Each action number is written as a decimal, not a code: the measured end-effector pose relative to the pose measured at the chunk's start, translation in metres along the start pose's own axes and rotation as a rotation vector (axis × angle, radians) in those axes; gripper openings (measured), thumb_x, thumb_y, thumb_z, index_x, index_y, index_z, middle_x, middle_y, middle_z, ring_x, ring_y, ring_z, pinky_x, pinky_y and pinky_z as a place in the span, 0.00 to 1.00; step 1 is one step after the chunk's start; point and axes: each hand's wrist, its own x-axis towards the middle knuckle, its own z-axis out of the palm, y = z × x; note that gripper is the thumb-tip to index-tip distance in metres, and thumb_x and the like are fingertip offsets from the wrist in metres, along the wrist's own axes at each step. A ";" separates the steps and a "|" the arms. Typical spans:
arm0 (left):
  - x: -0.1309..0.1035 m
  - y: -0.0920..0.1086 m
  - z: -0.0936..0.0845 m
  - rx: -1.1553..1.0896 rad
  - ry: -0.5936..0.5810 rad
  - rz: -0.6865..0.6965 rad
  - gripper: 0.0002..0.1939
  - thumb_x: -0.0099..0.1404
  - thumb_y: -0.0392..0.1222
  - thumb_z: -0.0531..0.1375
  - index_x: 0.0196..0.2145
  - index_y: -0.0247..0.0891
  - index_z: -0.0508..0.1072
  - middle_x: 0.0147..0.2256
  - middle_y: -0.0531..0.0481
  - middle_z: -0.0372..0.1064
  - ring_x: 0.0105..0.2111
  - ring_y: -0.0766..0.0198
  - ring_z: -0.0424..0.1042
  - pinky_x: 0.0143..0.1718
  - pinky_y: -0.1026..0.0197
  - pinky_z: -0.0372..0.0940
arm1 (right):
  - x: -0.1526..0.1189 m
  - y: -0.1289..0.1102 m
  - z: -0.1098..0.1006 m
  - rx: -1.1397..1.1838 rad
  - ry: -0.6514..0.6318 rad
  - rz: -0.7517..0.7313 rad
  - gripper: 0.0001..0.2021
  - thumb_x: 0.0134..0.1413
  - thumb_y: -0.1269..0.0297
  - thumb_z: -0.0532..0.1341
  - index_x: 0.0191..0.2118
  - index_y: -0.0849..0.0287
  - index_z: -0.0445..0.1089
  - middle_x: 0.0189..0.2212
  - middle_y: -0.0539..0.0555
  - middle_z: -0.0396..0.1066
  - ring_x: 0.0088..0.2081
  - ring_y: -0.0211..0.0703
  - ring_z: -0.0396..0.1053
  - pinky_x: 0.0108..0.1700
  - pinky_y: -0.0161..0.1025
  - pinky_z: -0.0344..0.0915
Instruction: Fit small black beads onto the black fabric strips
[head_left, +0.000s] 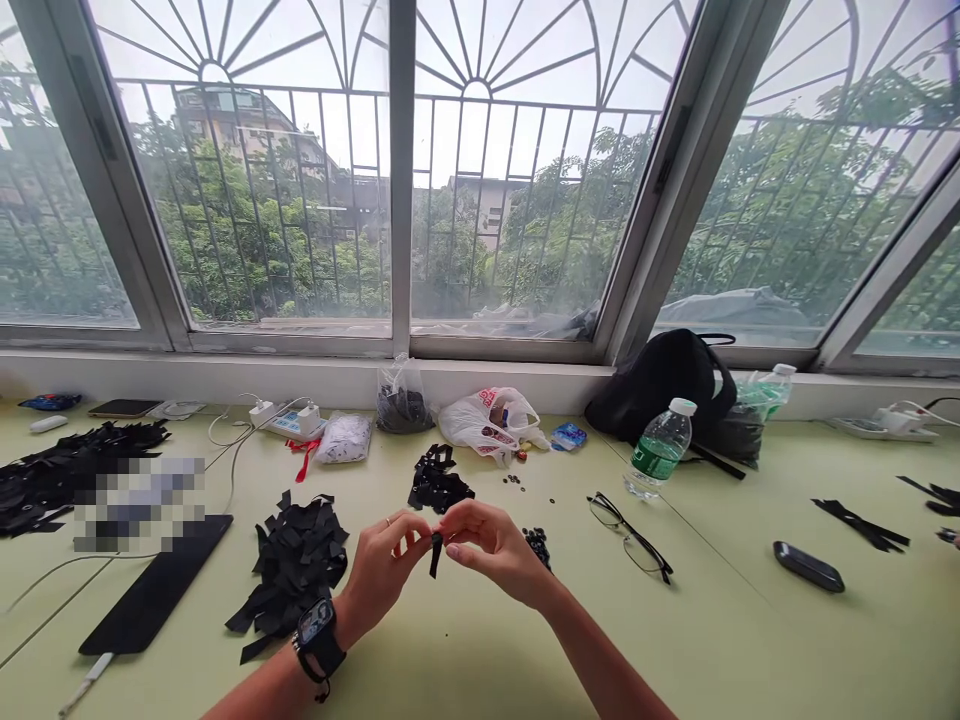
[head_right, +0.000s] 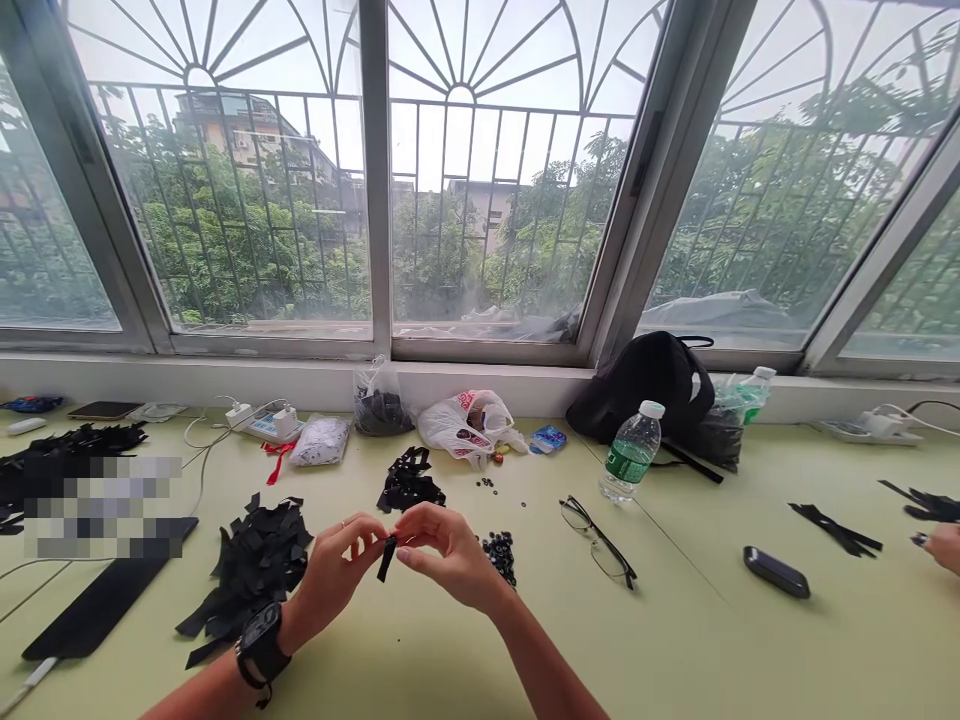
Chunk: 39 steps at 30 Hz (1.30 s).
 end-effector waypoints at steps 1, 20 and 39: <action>0.000 0.000 0.000 -0.006 -0.006 0.000 0.05 0.70 0.39 0.59 0.35 0.39 0.74 0.32 0.52 0.75 0.28 0.67 0.71 0.27 0.68 0.66 | 0.000 0.001 0.000 0.007 -0.002 0.004 0.14 0.56 0.59 0.69 0.45 0.58 0.73 0.41 0.55 0.75 0.45 0.46 0.73 0.51 0.44 0.70; 0.000 0.007 0.004 -0.139 -0.056 -0.230 0.05 0.69 0.41 0.58 0.37 0.41 0.74 0.33 0.50 0.74 0.31 0.64 0.71 0.29 0.66 0.61 | 0.000 0.006 0.002 -0.084 -0.005 0.003 0.13 0.58 0.61 0.67 0.46 0.57 0.70 0.40 0.54 0.75 0.44 0.46 0.73 0.51 0.45 0.71; 0.007 -0.003 0.005 -0.808 -0.098 -0.602 0.15 0.59 0.47 0.70 0.41 0.37 0.81 0.40 0.42 0.79 0.40 0.56 0.75 0.45 0.56 0.68 | 0.001 0.025 0.014 -0.373 0.152 -0.050 0.11 0.60 0.65 0.61 0.48 0.53 0.66 0.50 0.55 0.68 0.42 0.42 0.71 0.41 0.38 0.69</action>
